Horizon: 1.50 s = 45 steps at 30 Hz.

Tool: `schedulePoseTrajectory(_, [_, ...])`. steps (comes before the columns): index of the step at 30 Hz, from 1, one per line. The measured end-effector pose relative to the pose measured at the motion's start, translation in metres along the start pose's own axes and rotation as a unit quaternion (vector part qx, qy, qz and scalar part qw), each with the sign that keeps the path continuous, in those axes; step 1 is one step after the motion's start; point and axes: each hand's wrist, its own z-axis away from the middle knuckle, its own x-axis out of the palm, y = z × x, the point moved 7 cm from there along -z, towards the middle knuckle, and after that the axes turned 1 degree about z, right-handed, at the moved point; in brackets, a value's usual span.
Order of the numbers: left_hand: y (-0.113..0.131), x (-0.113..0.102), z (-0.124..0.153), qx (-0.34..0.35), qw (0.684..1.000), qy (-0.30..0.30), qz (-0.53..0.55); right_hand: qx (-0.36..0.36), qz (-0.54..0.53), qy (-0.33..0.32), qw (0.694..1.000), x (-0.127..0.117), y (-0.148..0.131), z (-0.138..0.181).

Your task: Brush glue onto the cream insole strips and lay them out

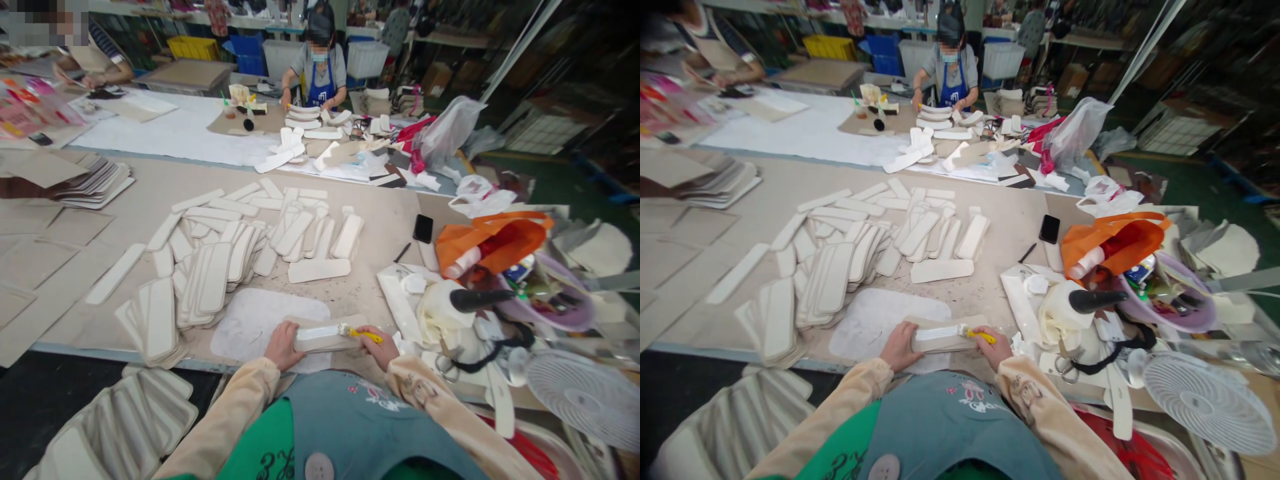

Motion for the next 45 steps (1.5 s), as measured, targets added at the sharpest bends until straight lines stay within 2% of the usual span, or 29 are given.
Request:
schedulePoseTrajectory(6, [0.001, 0.0, 0.0, 0.004, 1.0, 0.002, -0.006, 0.024, 0.025, 0.078, 0.996, -0.048, 0.015, 0.01])
schedulePoseTrajectory(10, [0.001, 0.001, 0.0, -0.001, 1.0, 0.002, -0.013, 0.024, 0.018, 0.099, 0.995, -0.053, 0.011, 0.015])
schedulePoseTrajectory(13, [0.0, 0.002, 0.0, -0.006, 1.0, -0.001, -0.016, 0.011, -0.04, 0.054, 0.998, -0.029, 0.0, 0.014])
schedulePoseTrajectory(17, [0.0, 0.001, 0.0, -0.012, 1.0, -0.008, -0.019, -0.022, -0.075, -0.079, 0.994, 0.028, -0.025, 0.007])
schedulePoseTrajectory(19, [0.002, 0.0, 0.0, -0.015, 1.0, -0.011, -0.021, -0.033, -0.068, -0.125, 0.989, 0.051, -0.035, 0.002])
schedulePoseTrajectory(21, [0.003, -0.001, 0.0, -0.016, 1.0, -0.012, -0.023, -0.037, -0.057, -0.141, 0.988, 0.064, -0.039, -0.004])
schedulePoseTrajectory(23, [0.004, -0.002, 0.0, -0.017, 0.999, -0.013, -0.025, -0.033, -0.05, -0.139, 0.989, 0.067, -0.037, -0.009])
schedulePoseTrajectory(27, [0.003, 0.0, 0.001, -0.018, 0.999, -0.012, -0.024, -0.006, -0.044, -0.103, 0.994, 0.046, -0.019, -0.011])
schedulePoseTrajectory(33, [0.0, 0.002, 0.0, -0.017, 1.0, -0.012, -0.021, 0.05, -0.038, 0.029, 0.998, -0.027, 0.016, -0.001])
schedulePoseTrajectory(35, [0.0, 0.002, 0.0, -0.015, 1.0, -0.012, -0.021, 0.062, -0.036, 0.06, 0.996, -0.043, 0.023, 0.003])
schedulePoseTrajectory(37, [0.0, 0.002, 0.0, -0.013, 1.0, -0.013, -0.021, 0.068, -0.036, 0.081, 0.994, -0.049, 0.025, 0.007])
schedulePoseTrajectory(39, [0.0, 0.001, 0.0, -0.013, 1.0, -0.015, -0.022, 0.064, -0.048, 0.08, 0.994, -0.042, 0.021, 0.008])
schedulePoseTrajectory(41, [0.0, 0.001, 0.0, -0.013, 1.0, -0.016, -0.022, 0.051, -0.073, 0.047, 0.995, -0.023, 0.01, 0.007])
schedulePoseTrajectory(45, [0.002, -0.001, 0.0, -0.009, 1.0, -0.019, -0.023, 0.011, -0.11, -0.082, 0.99, 0.035, -0.022, 0.002])
